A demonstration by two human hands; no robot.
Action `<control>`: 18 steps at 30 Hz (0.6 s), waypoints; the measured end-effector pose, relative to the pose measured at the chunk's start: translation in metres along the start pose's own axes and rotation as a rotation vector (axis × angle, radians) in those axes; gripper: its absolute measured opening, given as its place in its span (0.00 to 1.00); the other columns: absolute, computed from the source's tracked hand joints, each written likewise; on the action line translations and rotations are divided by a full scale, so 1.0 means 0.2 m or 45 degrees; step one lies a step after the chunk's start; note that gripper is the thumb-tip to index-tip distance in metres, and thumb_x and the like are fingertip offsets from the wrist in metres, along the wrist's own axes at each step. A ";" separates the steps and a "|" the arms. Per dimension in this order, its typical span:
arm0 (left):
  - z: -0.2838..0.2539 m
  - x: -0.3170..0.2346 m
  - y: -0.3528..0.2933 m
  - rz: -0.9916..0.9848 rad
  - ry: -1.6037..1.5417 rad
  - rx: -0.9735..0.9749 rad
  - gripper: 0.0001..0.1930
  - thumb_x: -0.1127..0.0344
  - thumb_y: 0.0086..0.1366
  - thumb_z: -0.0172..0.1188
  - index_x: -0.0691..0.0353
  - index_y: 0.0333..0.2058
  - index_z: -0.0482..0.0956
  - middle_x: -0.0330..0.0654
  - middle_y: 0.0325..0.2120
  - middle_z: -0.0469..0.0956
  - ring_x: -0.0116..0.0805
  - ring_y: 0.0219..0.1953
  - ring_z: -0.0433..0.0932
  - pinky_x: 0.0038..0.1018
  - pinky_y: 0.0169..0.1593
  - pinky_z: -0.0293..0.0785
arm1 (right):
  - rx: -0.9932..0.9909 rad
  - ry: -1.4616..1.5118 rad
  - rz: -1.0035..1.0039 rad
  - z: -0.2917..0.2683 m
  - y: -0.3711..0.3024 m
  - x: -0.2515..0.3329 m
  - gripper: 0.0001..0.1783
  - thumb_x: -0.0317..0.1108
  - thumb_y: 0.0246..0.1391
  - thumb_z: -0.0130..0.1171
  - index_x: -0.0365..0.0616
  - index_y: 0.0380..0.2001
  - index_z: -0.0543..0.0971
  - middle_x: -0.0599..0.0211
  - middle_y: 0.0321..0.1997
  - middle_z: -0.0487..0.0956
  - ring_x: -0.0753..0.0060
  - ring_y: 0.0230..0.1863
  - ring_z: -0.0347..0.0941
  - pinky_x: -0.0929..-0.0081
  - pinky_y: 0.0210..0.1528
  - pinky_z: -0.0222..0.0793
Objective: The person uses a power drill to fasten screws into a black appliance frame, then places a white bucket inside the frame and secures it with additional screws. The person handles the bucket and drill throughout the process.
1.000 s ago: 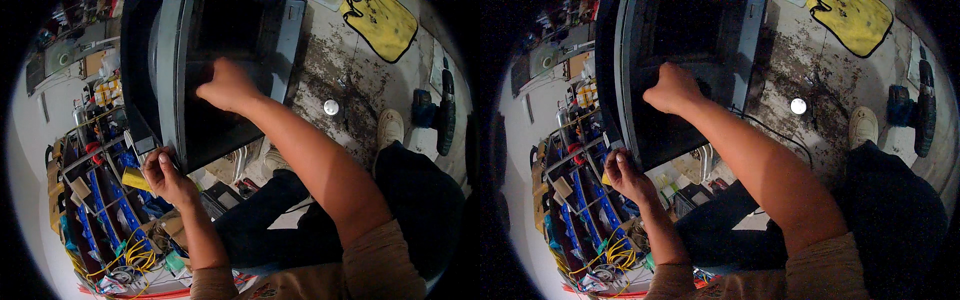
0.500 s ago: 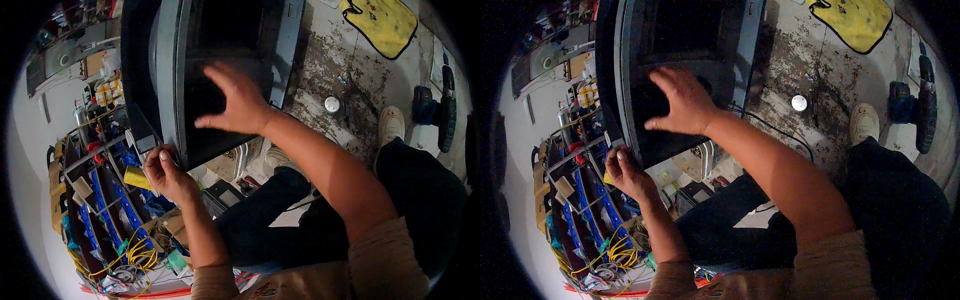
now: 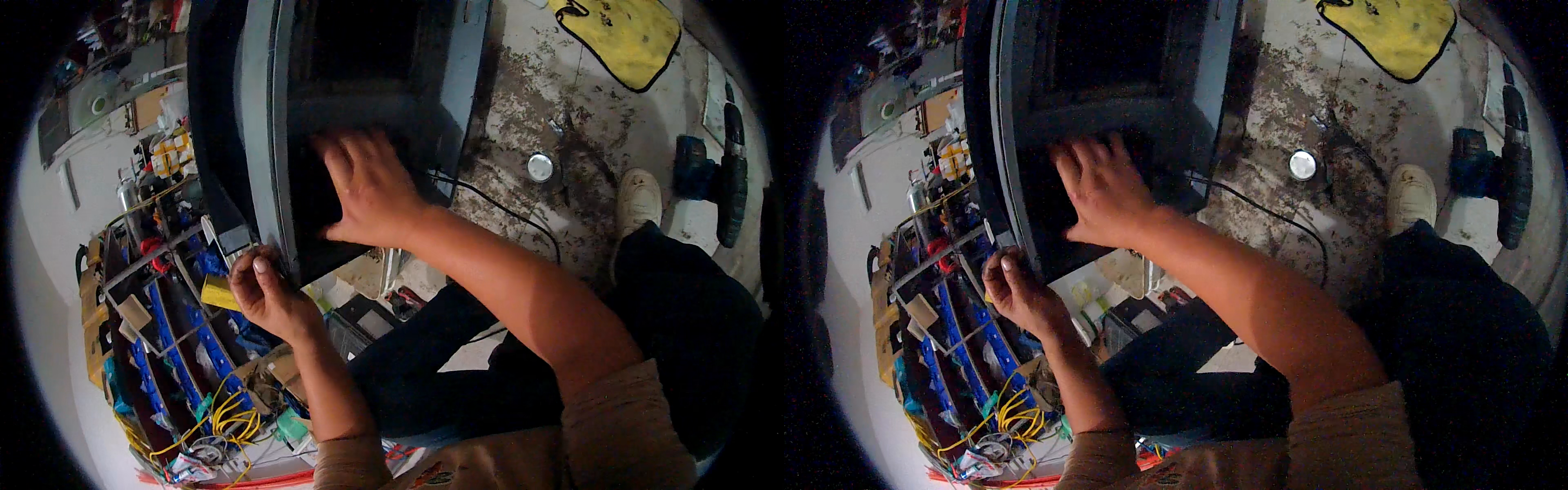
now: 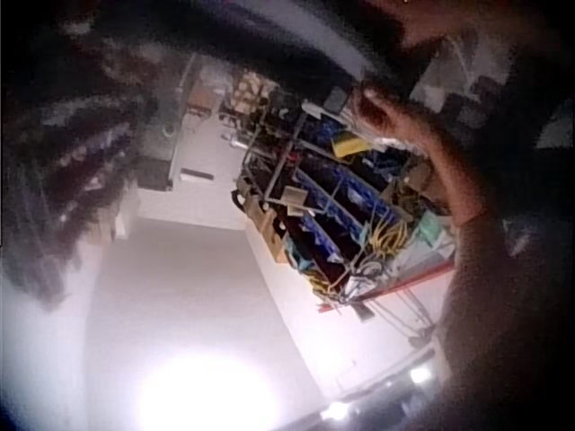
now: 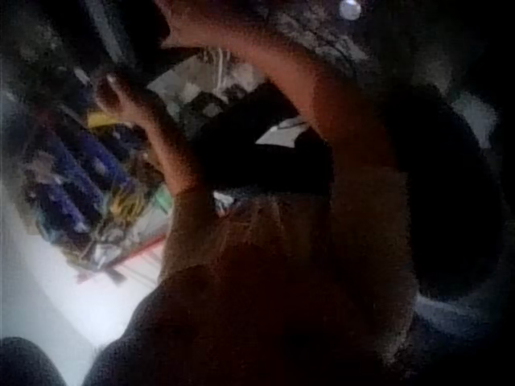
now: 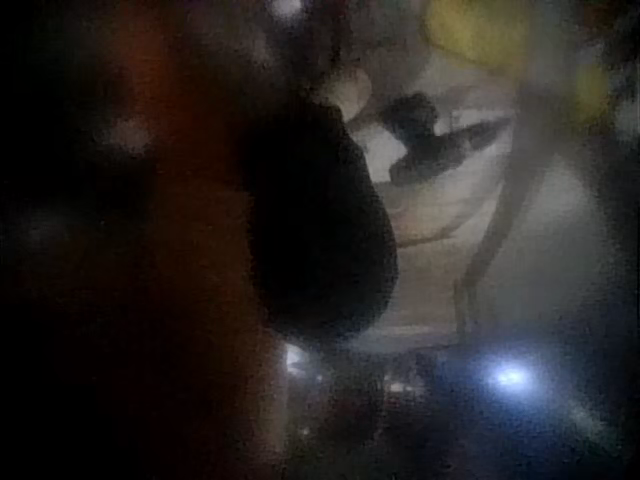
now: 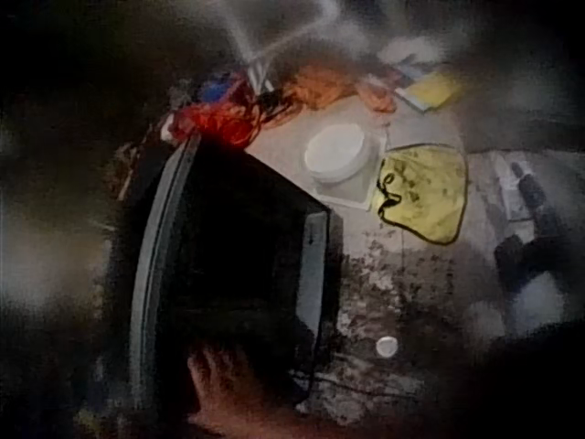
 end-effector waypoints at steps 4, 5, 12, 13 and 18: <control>0.01 0.00 0.00 -0.028 -0.033 -0.052 0.05 0.71 0.62 0.52 0.63 0.37 0.71 0.39 0.32 0.74 0.27 0.36 0.72 0.22 0.44 0.67 | 0.097 -0.068 -0.019 -0.01 0.01 0.00 0.54 0.52 0.23 0.71 0.35 0.54 0.60 0.47 0.55 0.62 0.48 0.56 0.57 0.46 0.56 0.52; 0.01 0.01 0.00 -0.040 -0.050 -0.061 0.05 0.71 0.63 0.52 0.63 0.37 0.71 0.39 0.32 0.74 0.27 0.36 0.72 0.22 0.44 0.67 | 0.100 -0.109 -0.017 -0.01 0.02 0.00 0.54 0.52 0.23 0.71 0.35 0.53 0.61 0.47 0.55 0.62 0.48 0.56 0.57 0.46 0.56 0.52; 0.03 -0.02 0.01 -0.020 -0.018 -0.059 0.06 0.70 0.61 0.54 0.63 0.37 0.70 0.40 0.31 0.73 0.27 0.35 0.71 0.22 0.43 0.67 | 0.129 -0.099 -0.020 -0.03 0.02 0.02 0.53 0.51 0.23 0.72 0.36 0.52 0.60 0.47 0.53 0.62 0.49 0.56 0.58 0.54 0.57 0.52; 0.03 -0.01 0.01 -0.015 -0.022 -0.053 0.07 0.70 0.61 0.54 0.63 0.37 0.70 0.40 0.31 0.73 0.27 0.35 0.71 0.22 0.43 0.67 | 0.093 -0.056 -0.025 -0.03 0.01 0.00 0.52 0.51 0.23 0.71 0.36 0.53 0.61 0.47 0.53 0.62 0.48 0.56 0.57 0.54 0.57 0.52; 0.02 -0.01 0.02 -0.003 0.010 -0.031 0.06 0.69 0.61 0.54 0.63 0.36 0.71 0.39 0.31 0.74 0.27 0.35 0.71 0.22 0.42 0.67 | 0.056 0.156 0.032 -0.06 0.02 -0.03 0.48 0.51 0.26 0.70 0.38 0.51 0.63 0.46 0.53 0.64 0.46 0.55 0.59 0.56 0.57 0.54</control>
Point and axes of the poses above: each hand's wrist, its own y-axis towards the middle knuckle, its own z-axis out of the palm, x = y × z, the point moved 6 cm from there along y, towards the middle knuckle
